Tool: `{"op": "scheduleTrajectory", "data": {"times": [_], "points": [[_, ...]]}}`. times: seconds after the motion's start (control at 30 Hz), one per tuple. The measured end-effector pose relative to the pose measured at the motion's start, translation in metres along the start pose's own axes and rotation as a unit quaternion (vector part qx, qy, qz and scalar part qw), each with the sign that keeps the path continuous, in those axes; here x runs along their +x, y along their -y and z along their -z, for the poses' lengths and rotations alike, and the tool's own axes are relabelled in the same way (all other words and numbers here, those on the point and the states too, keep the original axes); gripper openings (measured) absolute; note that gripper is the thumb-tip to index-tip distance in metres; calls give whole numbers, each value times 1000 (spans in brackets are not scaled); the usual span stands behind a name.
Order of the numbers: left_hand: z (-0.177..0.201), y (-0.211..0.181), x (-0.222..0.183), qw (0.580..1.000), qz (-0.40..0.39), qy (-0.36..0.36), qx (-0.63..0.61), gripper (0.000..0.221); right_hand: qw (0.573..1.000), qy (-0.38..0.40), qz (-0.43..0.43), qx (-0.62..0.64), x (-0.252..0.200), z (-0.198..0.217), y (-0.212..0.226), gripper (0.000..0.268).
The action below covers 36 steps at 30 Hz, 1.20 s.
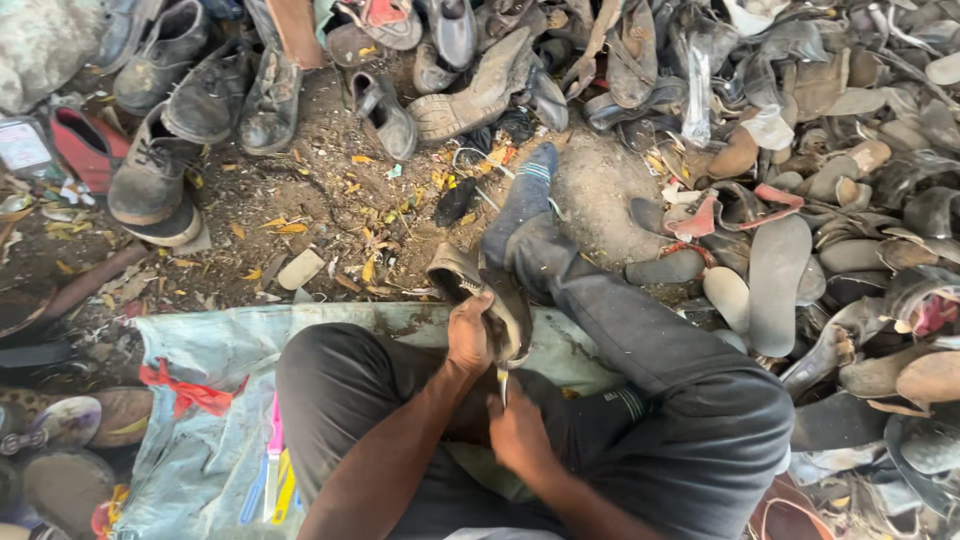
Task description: The person uses a small knife to trim material from the edges and soles of various shoes while sitting on the ground.
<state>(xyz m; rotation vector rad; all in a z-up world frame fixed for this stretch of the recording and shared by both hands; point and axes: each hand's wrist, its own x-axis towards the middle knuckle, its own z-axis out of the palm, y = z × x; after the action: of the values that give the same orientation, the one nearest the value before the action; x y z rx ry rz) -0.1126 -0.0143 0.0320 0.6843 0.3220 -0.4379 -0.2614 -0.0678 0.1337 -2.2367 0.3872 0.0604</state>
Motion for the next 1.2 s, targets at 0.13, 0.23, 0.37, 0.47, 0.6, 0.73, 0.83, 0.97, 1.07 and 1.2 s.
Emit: {"op": "scheduleTrajectory", "data": {"times": [0.13,0.23,0.37,0.47,0.6,0.73,0.83,0.97,1.07,1.2], "points": [[-2,-4,-1,998,11,8,-65,11,974,114,-189,40,-14,-2,-2,31],[-4,1,7,998,3,5,-70,12,980,117,-158,33,7,-7,-12,31],[2,-4,6,995,33,-6,-89,10,1000,25,0,-13,26,-24,-21,36],[3,-32,14,990,17,-87,-113,10,998,53,0,-30,8,-17,-25,35],[31,-82,19,907,32,-182,378,30,989,83,-118,-36,-18,15,-38,53],[38,-108,16,636,-8,-166,753,52,996,57,-22,-61,-4,20,-29,46],[15,-95,8,550,-205,-228,777,48,988,95,36,-113,15,8,-7,49],[-15,-80,17,416,-380,-55,825,60,970,186,-40,-151,22,3,14,54],[-22,-86,36,594,-248,-59,763,65,960,204,-38,-190,19,19,11,45],[-17,-88,56,591,-71,-114,795,59,990,72,-16,-117,34,46,-16,53]]}}
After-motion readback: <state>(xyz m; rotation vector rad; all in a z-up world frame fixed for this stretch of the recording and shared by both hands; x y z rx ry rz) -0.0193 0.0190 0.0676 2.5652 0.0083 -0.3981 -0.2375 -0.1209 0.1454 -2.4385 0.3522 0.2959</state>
